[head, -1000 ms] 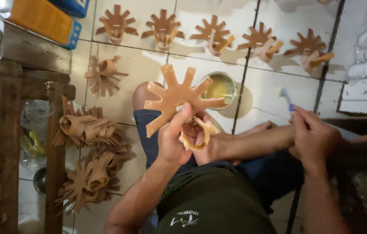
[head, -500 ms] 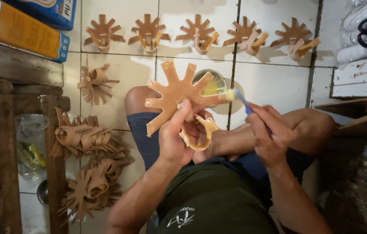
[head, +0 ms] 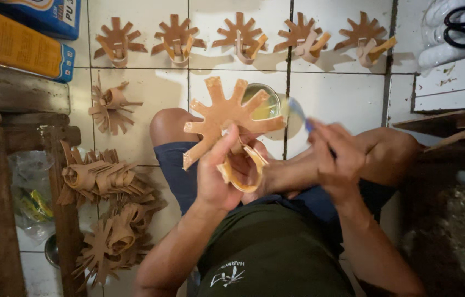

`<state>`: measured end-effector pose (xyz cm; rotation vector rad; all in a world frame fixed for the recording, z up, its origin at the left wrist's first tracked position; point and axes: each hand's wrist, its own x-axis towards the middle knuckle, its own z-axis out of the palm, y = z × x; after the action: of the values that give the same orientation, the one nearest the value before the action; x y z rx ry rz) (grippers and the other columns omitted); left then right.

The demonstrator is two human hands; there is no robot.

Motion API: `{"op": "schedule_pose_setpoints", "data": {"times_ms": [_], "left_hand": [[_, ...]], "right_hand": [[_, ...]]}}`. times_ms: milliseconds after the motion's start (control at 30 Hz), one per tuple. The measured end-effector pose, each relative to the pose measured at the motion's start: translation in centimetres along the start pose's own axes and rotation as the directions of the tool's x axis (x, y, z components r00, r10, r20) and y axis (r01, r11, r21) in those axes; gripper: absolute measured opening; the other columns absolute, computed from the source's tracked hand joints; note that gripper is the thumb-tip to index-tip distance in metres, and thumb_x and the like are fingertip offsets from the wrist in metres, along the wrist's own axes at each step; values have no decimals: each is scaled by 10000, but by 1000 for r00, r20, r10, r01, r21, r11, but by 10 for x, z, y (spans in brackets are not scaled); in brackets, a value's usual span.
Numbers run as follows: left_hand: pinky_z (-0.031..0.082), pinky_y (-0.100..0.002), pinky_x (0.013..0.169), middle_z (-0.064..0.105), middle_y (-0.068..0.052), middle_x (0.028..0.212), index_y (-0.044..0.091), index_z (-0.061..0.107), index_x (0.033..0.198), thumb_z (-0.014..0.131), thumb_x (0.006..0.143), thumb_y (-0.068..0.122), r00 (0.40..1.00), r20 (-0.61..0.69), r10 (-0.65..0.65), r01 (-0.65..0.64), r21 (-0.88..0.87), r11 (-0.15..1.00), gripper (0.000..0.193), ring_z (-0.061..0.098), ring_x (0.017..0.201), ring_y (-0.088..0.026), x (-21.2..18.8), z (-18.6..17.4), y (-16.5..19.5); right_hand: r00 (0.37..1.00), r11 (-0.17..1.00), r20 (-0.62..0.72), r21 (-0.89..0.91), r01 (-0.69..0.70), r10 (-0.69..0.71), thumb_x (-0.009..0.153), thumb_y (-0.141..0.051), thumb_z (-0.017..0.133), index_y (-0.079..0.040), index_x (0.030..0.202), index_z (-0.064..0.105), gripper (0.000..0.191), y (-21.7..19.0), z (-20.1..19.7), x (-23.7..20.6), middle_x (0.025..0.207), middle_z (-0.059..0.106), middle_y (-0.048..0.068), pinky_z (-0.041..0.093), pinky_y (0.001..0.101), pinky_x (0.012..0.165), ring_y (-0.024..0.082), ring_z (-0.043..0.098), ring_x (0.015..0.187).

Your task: The person sits on the floor and repeatedly applies a yellow liquid to star-shaped wooden craft parts using a small brush. They dip the brush into a metal bowl, coat the edges and surfaces of each piece, then place the finished parts on the tiled floor in rows.

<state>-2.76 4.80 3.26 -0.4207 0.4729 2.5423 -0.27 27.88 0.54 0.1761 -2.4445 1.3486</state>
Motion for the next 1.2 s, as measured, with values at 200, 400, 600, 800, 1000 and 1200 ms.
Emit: {"op": "schedule_pose_setpoints", "data": {"times_ms": [200,400,600,800,1000,1200], "left_hand": [[573,-356,886,695,-108,1069,-10,618,1141,604,917,143,957,-289,-3,5,7,1000,271,692,971,-195,1,-13,-6],[544,-342,849,631,-50,1019,10,619,1111,726,879,-74,919,-167,357,-316,229,921,269,641,945,-164,1,-23,-15],[566,-319,848,660,-59,975,-13,631,1029,728,884,-71,898,-190,397,-290,423,858,184,668,916,-156,-4,-13,-10],[576,-307,816,633,-21,974,39,629,1132,728,864,-54,850,-112,514,-391,520,759,300,658,905,-128,-7,-11,-6],[569,-317,841,697,-82,1001,-30,627,1084,704,925,-52,907,-150,394,-282,479,831,179,699,951,-170,-7,-21,-5],[584,-397,900,685,-119,1056,-49,636,1122,667,936,28,909,-145,391,-352,239,905,204,687,983,-218,3,-35,0]], "right_hand": [[936,900,-114,335,-279,333,1081,-20,581,48,1273,677,225,36,-2,5,948,670,51,420,209,628,52,523,709],[969,928,83,277,-247,233,1038,42,613,81,1147,692,140,0,-9,-19,885,640,52,438,223,675,83,549,740],[983,985,180,163,-56,26,973,94,623,93,1156,696,197,-40,0,-1,843,664,81,503,285,811,139,635,777],[992,996,105,48,-71,66,981,89,649,103,1189,699,214,-49,5,7,887,679,117,515,278,706,158,650,796],[987,999,159,-12,32,-29,981,37,657,53,1158,713,186,-34,-2,1,912,695,117,509,252,670,136,648,770],[944,942,-49,93,-322,327,1101,-1,621,44,1277,714,204,19,9,4,932,648,120,476,295,752,126,565,797]]}}
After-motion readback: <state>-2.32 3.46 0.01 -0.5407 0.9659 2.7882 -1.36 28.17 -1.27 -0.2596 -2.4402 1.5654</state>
